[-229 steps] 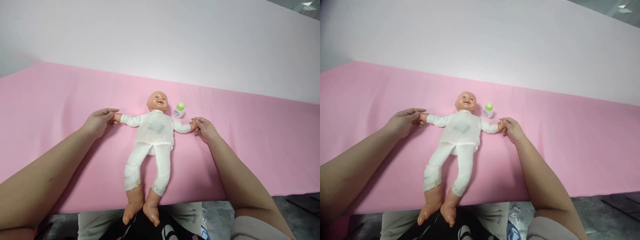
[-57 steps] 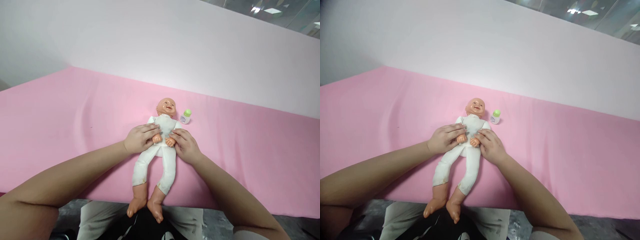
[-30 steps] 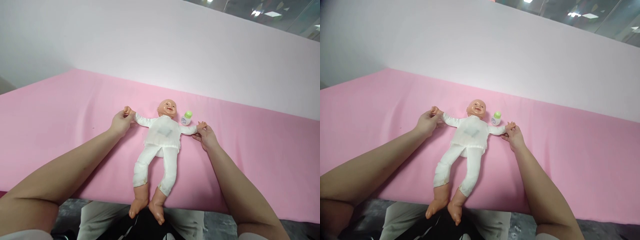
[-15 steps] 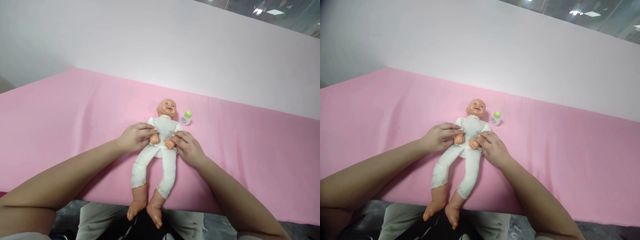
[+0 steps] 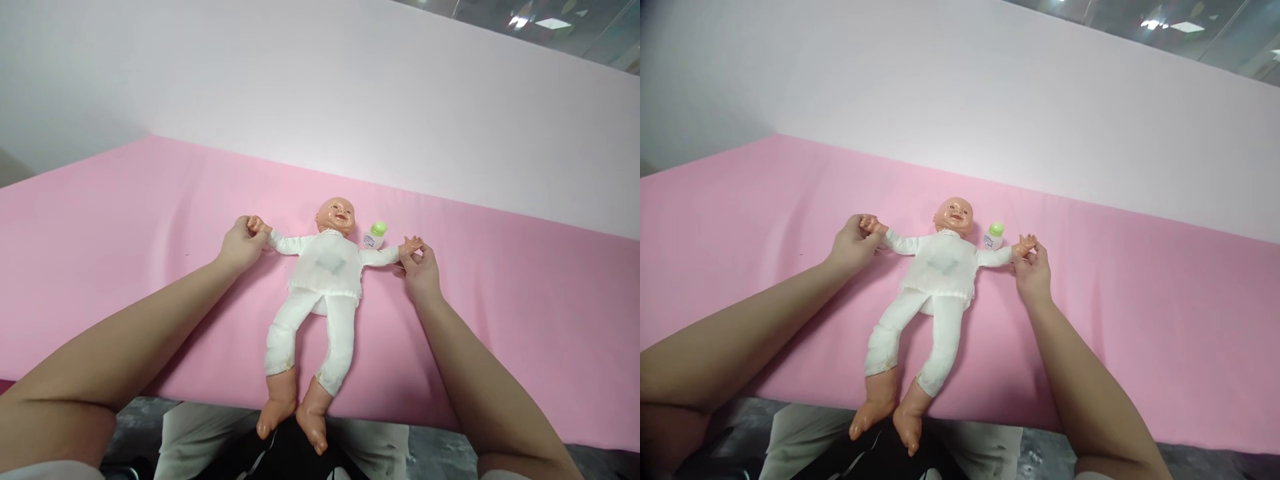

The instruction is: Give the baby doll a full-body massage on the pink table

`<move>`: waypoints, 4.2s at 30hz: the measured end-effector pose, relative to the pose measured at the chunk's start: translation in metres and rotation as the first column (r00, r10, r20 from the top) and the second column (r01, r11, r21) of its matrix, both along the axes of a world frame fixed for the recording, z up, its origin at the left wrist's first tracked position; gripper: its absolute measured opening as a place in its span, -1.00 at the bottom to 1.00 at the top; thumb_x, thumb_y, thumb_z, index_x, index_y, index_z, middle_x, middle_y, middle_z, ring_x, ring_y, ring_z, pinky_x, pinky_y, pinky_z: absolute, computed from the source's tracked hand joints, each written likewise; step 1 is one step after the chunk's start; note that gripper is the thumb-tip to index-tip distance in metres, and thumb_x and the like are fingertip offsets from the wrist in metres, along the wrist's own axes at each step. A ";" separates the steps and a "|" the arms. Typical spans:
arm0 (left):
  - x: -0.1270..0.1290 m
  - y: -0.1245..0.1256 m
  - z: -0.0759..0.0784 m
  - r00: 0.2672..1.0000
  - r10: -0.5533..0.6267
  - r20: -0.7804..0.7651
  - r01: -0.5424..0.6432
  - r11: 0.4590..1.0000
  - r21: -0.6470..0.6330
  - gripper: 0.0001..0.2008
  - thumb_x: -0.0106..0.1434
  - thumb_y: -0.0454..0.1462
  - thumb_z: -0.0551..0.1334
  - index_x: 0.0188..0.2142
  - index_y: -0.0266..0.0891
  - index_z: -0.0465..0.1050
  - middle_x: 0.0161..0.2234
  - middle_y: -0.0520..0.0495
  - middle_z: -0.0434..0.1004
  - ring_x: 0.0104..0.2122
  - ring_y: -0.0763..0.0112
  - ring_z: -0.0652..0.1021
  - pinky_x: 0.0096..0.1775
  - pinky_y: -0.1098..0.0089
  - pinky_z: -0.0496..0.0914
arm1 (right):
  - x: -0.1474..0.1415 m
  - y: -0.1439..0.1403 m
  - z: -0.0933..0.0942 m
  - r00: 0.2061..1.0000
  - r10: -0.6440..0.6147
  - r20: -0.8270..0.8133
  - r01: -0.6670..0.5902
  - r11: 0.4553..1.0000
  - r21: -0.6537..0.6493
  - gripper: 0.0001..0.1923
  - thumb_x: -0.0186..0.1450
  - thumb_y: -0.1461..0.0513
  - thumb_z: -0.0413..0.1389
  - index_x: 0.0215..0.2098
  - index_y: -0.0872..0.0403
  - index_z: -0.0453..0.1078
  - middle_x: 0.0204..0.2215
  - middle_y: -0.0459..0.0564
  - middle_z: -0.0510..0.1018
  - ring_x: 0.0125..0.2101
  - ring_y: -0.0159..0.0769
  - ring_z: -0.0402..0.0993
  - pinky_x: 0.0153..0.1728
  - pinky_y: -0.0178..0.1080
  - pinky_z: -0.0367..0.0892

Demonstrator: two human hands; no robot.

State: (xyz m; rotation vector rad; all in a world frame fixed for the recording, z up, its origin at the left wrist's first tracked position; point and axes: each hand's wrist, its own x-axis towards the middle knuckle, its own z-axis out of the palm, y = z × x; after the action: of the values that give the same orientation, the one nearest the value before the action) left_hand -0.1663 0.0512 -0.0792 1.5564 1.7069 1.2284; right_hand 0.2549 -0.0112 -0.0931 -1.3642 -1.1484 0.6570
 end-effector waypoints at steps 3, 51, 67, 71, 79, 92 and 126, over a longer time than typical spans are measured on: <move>-0.010 0.018 -0.005 0.996 0.020 0.089 -0.004 0.985 -0.175 -0.71 0.16 -0.17 0.34 -0.13 -0.13 0.41 -0.43 -0.05 0.66 -0.43 0.14 0.67 -0.40 0.25 0.52 | 0.013 0.013 -0.004 0.990 -0.089 -0.106 0.065 0.976 -0.209 -0.25 0.26 -0.02 0.42 0.28 0.00 0.27 -0.18 0.05 0.70 -0.41 -0.24 0.67 -0.44 -0.22 0.67; -0.004 0.022 -0.019 0.947 -0.091 0.309 0.124 0.988 -0.087 -0.53 0.11 -0.13 0.43 -0.01 -0.20 0.45 -0.26 -0.11 0.66 -0.31 0.17 0.69 -0.19 0.15 0.60 | 0.005 0.009 0.003 0.971 -0.035 -0.238 -0.034 0.960 -0.278 -0.48 0.34 0.10 0.34 0.22 -0.03 0.40 -0.26 -0.05 0.67 -0.42 -0.34 0.64 -0.43 -0.32 0.61; 0.032 -0.030 -0.002 0.728 -0.404 -0.553 0.641 0.687 0.343 -0.63 0.42 -0.16 0.25 0.16 -0.13 0.59 0.08 -0.17 0.66 0.06 0.13 0.64 0.11 0.16 0.55 | -0.055 -0.031 0.010 0.675 0.249 0.695 -0.480 0.863 0.157 -0.72 0.48 0.22 0.16 0.13 -0.12 0.52 0.14 0.03 0.67 0.16 -0.05 0.58 0.25 0.17 0.50; 0.031 -0.029 -0.006 0.670 -0.381 -0.637 0.691 0.635 0.347 -0.62 0.42 -0.24 0.24 0.18 -0.05 0.61 0.09 -0.15 0.64 0.07 0.14 0.63 0.11 0.14 0.55 | -0.054 -0.032 0.013 0.613 0.265 0.744 -0.540 0.828 0.150 -0.60 0.42 0.32 0.15 0.19 -0.11 0.49 0.17 0.01 0.65 0.21 -0.05 0.54 0.28 0.18 0.47; 0.033 -0.029 -0.002 0.734 -0.420 -0.534 0.633 0.709 0.311 -0.63 0.42 -0.14 0.26 0.15 -0.10 0.64 0.08 -0.16 0.67 0.05 0.13 0.65 0.12 0.15 0.55 | -0.059 -0.032 0.008 0.785 0.190 0.590 -0.312 0.943 0.112 -0.68 0.42 0.17 0.23 0.14 -0.11 0.56 0.08 0.02 0.70 0.06 -0.03 0.64 0.17 0.17 0.54; 0.006 0.015 -0.006 0.874 -0.073 0.481 0.153 0.980 -0.128 -0.68 0.13 -0.18 0.44 -0.15 -0.18 0.46 -0.38 -0.06 0.60 -0.41 0.24 0.66 -0.35 0.25 0.59 | -0.003 -0.001 0.006 0.980 0.012 -0.200 -0.032 0.995 -0.093 -0.43 0.35 -0.06 0.28 0.24 -0.11 0.29 0.04 0.01 0.63 -0.14 -0.19 0.68 -0.16 -0.04 0.70; 0.040 -0.048 0.001 0.708 -0.348 -0.615 0.596 0.761 0.256 -0.62 0.42 -0.10 0.27 0.16 -0.11 0.60 0.11 -0.19 0.63 0.08 0.06 0.63 0.13 0.09 0.53 | -0.062 -0.041 0.012 0.738 0.158 0.656 -0.356 0.917 0.179 -0.67 0.43 0.15 0.25 0.15 -0.12 0.59 0.13 0.04 0.69 0.06 0.00 0.66 0.17 0.18 0.58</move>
State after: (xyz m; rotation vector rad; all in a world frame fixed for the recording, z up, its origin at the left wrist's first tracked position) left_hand -0.1261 0.0037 -0.0784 2.6355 1.1699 0.9750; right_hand 0.1932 -0.0524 -0.0812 -1.1951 -1.9318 0.1810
